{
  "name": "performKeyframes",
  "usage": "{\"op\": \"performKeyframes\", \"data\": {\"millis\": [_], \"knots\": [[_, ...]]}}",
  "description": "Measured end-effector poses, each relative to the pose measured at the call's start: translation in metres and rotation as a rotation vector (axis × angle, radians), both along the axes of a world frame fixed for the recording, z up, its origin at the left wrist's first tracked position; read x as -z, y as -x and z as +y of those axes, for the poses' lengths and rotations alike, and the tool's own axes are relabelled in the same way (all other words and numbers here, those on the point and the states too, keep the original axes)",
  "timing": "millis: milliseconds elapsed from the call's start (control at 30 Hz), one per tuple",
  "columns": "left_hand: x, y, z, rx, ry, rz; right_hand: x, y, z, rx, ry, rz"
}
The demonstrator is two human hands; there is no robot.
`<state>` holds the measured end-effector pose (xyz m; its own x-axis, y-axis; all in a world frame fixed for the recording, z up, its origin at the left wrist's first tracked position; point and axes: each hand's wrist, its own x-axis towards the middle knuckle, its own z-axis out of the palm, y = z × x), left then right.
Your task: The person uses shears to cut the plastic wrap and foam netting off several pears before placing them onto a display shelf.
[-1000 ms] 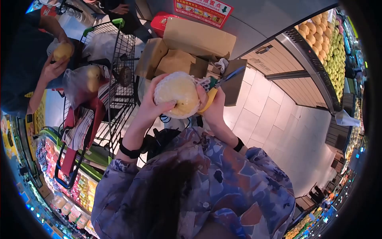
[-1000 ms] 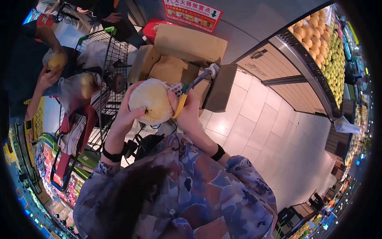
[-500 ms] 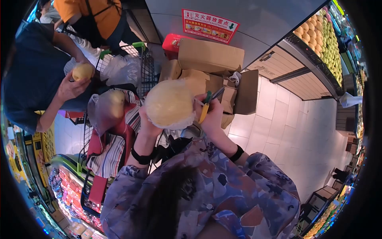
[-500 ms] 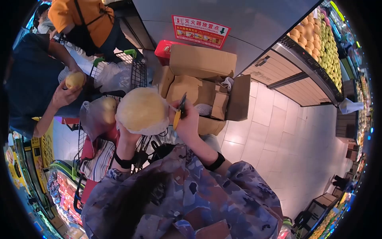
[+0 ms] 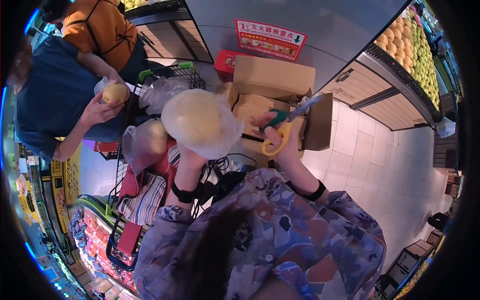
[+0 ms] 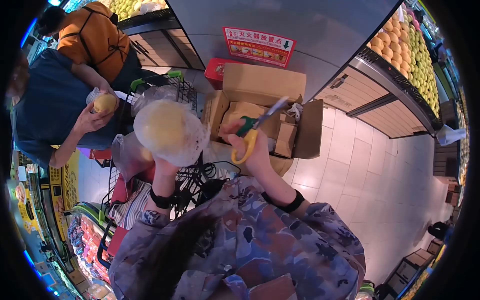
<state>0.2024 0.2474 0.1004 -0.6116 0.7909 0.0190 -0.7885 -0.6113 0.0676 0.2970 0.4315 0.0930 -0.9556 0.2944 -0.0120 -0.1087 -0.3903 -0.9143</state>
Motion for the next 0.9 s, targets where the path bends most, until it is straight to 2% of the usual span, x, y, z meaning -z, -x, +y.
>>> {"op": "performKeyframes", "data": {"millis": [67,100,133,167,200,267,300,367,400,433,467,533,567,633,667,733,767,833,900], "knots": [[-0.012,0.007,0.005,-0.062,0.230,-0.012,-0.017,0.002,0.005,0.022,0.133,0.158],[-0.016,0.008,0.009,-0.066,0.227,-0.011,-0.030,-0.002,0.006,-0.076,0.062,0.121],[-0.019,0.007,0.012,-0.094,0.352,0.140,-0.032,-0.001,0.004,-0.079,0.062,0.121],[-0.020,0.007,0.014,-0.122,0.476,0.290,-0.034,0.002,0.001,-0.100,-0.065,0.110],[-0.016,0.006,0.018,-0.128,0.475,0.288,-0.036,0.005,-0.004,-0.121,-0.192,0.099],[-0.006,0.002,0.029,-0.295,0.860,0.441,-0.031,0.015,-0.011,-0.123,-0.118,0.141],[-0.006,0.000,0.033,-0.413,0.952,0.772,-0.028,0.020,-0.010,-0.074,-0.203,0.112],[-0.023,-0.013,0.044,-0.432,1.024,0.825,-0.024,0.027,-0.006,-0.025,-0.290,0.085],[-0.027,-0.019,0.047,-0.444,1.101,0.876,-0.023,0.028,-0.004,-0.012,-0.239,0.023],[-0.028,-0.018,0.049,-0.433,1.036,0.712,-0.021,0.029,-0.002,0.002,-0.186,-0.038],[-0.029,-0.017,0.050,-0.440,1.035,0.707,-0.018,0.031,0.001,-0.005,-0.190,-0.038],[-0.031,-0.018,0.046,-0.441,1.150,0.903,-0.009,0.029,0.005,-0.061,-0.118,-0.009],[-0.030,-0.018,0.046,-0.448,1.153,0.898,-0.007,0.028,0.006,-0.070,-0.119,-0.008],[-0.029,-0.018,0.046,-0.485,1.304,1.069,-0.005,0.027,0.008,-0.154,0.276,-0.025],[-0.027,-0.017,0.045,-0.492,1.307,1.064,-0.007,0.026,0.011,-0.161,0.274,-0.027],[-0.025,-0.014,0.042,-0.585,1.490,1.227,-0.015,0.020,0.017,-0.343,0.485,-0.174],[-0.026,-0.012,0.043,-0.589,1.491,1.224,-0.017,0.021,0.018,-0.347,0.483,-0.176],[-0.027,-0.013,0.042,-0.637,1.549,1.278,-0.017,0.020,0.019,-0.373,0.691,-0.251],[-0.026,-0.008,0.042,-0.608,1.548,1.240,-0.018,0.020,0.020,-0.395,0.739,-0.269]]}}
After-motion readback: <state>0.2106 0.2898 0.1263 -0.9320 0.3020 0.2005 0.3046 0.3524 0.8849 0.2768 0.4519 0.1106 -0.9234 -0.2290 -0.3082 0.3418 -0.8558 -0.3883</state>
